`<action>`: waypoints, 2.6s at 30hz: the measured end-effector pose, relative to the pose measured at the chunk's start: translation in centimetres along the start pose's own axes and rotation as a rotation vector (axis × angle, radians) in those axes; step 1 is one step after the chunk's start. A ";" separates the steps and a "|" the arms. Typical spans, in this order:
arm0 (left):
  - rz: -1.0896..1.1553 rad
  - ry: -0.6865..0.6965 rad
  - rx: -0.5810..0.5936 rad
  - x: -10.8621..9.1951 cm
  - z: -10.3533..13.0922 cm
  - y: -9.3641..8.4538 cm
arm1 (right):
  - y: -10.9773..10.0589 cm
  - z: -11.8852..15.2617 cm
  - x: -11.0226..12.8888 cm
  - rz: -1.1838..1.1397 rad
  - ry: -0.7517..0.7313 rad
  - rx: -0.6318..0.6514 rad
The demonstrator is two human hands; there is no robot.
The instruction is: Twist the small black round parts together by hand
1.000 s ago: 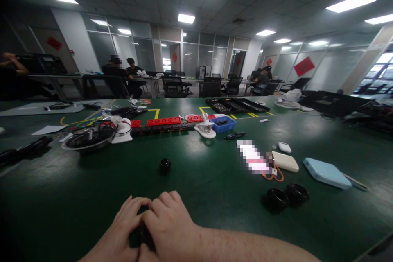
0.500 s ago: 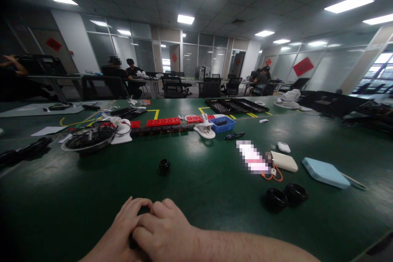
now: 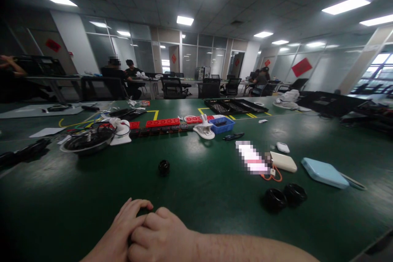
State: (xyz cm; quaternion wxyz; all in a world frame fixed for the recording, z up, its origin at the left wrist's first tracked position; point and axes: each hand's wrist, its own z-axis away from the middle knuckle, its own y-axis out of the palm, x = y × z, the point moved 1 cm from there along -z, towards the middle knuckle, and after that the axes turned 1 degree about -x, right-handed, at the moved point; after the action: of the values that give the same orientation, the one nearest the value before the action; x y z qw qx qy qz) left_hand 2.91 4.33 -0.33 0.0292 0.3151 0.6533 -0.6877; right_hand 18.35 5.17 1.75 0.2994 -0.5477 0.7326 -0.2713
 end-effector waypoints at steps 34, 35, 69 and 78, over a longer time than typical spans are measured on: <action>0.071 -0.053 -0.043 -0.5 0.0 -1.2 | -0.4 1.1 0.2 0.015 -0.014 -0.034; 0.070 -0.063 -0.032 -0.7 0.0 -1.3 | -0.5 1.1 0.1 0.018 -0.012 -0.054; 0.039 0.019 -0.078 1.0 0.2 -0.3 | -2.7 0.4 -1.3 0.086 0.344 0.110; -0.010 0.057 -0.112 0.7 0.1 -0.2 | -2.5 -0.2 -1.4 0.105 0.380 0.144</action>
State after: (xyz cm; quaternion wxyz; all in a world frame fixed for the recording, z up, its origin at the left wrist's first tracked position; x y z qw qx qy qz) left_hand 2.17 4.49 -0.47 0.0246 0.3290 0.6929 -0.6411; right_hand 20.13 5.86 3.87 0.2077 -0.4252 0.7822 -0.4054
